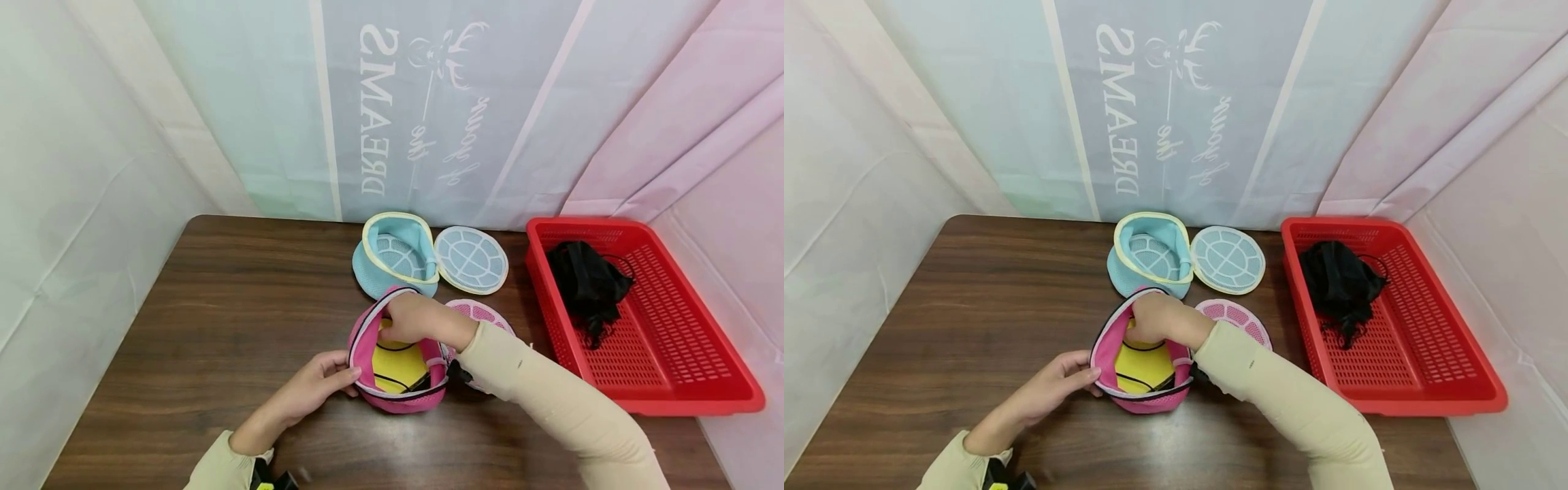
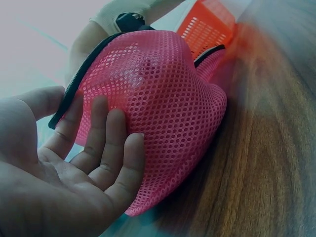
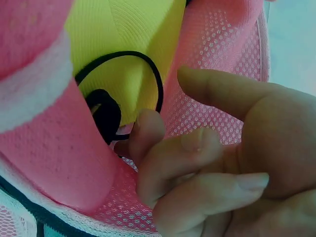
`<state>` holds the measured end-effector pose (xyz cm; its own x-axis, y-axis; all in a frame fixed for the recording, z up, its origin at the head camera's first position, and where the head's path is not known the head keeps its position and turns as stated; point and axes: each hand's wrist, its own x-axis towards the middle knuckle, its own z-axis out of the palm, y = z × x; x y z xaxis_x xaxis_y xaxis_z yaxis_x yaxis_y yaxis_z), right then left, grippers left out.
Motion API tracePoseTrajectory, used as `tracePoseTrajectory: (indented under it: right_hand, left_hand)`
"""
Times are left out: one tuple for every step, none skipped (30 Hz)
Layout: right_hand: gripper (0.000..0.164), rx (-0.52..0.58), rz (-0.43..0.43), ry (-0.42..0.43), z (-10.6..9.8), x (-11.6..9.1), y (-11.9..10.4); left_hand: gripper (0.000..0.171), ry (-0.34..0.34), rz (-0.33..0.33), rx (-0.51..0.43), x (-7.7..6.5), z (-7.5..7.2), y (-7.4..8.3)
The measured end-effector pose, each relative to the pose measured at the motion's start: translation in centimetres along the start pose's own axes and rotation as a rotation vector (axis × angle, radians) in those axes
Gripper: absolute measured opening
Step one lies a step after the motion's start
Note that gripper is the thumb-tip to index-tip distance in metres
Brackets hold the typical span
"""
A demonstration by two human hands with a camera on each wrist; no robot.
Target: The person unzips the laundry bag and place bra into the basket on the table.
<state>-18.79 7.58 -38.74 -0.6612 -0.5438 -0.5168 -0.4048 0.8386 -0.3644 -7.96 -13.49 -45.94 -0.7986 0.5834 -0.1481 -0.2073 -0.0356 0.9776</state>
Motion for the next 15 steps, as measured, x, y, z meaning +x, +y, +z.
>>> tracePoseTrajectory:
  right_hand:
    - [0.026, -0.003, 0.0, -0.005, 0.0, 0.0, -0.1]
    - [0.025, -0.006, 0.001, -0.008, 0.0, 0.0, -0.1]
    - [0.025, -0.013, 0.004, -0.011, 0.1, 0.1, -0.2]
    - [0.025, -0.023, 0.006, -0.015, 0.2, 0.2, -0.2]
    - [0.023, -0.03, 0.006, -0.017, 0.3, 0.3, -0.2]
    - [0.022, -0.035, 0.004, -0.016, 0.4, 0.4, -0.3]
    - [0.022, -0.047, 0.003, -0.017, 0.6, 0.5, -0.2]
    - [0.021, -0.053, 0.003, -0.014, 0.8, 0.6, -0.2]
    - [0.021, -0.06, 0.002, -0.014, 0.9, 0.8, -0.1]
    - [0.022, -0.069, 0.004, -0.017, 1.1, 0.9, -0.1]
    - [0.023, -0.076, 0.006, -0.019, 1.2, 1.0, 0.0]
    - [0.025, -0.082, 0.009, -0.02, 1.3, 1.1, 0.0]
    - [0.026, -0.087, 0.016, -0.018, 1.4, 1.2, 0.1]
    - [0.028, -0.093, 0.02, -0.013, 1.5, 1.3, 0.1]
    - [0.03, -0.101, 0.027, -0.008, 1.6, 1.3, 0.2]
  left_hand:
    - [0.031, 0.001, -0.002, 0.001, 0.0, 0.0, 0.0]
    - [0.031, 0.001, -0.004, 0.002, 0.0, 0.0, 0.0]
    - [0.031, 0.001, -0.005, 0.003, 0.0, 0.1, 0.0]
    - [0.031, 0.001, -0.007, 0.005, 0.0, 0.1, 0.0]
    - [0.031, 0.002, -0.008, 0.005, 0.0, 0.1, 0.0]
    - [0.031, 0.001, -0.008, 0.006, 0.0, 0.1, 0.0]
    - [0.031, 0.001, -0.008, 0.007, 0.0, 0.1, 0.0]
    - [0.031, 0.002, -0.008, 0.007, 0.0, 0.1, 0.0]
    - [0.031, 0.001, -0.008, 0.007, 0.0, 0.1, 0.0]
    - [0.031, 0.001, -0.007, 0.006, 0.0, 0.1, 0.0]
    - [0.031, 0.002, -0.007, 0.006, 0.0, 0.1, -0.1]
    - [0.031, 0.002, -0.007, 0.007, 0.0, 0.1, -0.1]
    - [0.031, 0.004, -0.007, 0.005, 0.0, 0.1, -0.1]
    - [0.031, 0.004, -0.006, 0.004, 0.0, 0.0, -0.1]
    - [0.031, 0.004, -0.005, 0.004, 0.0, 0.0, -0.2]
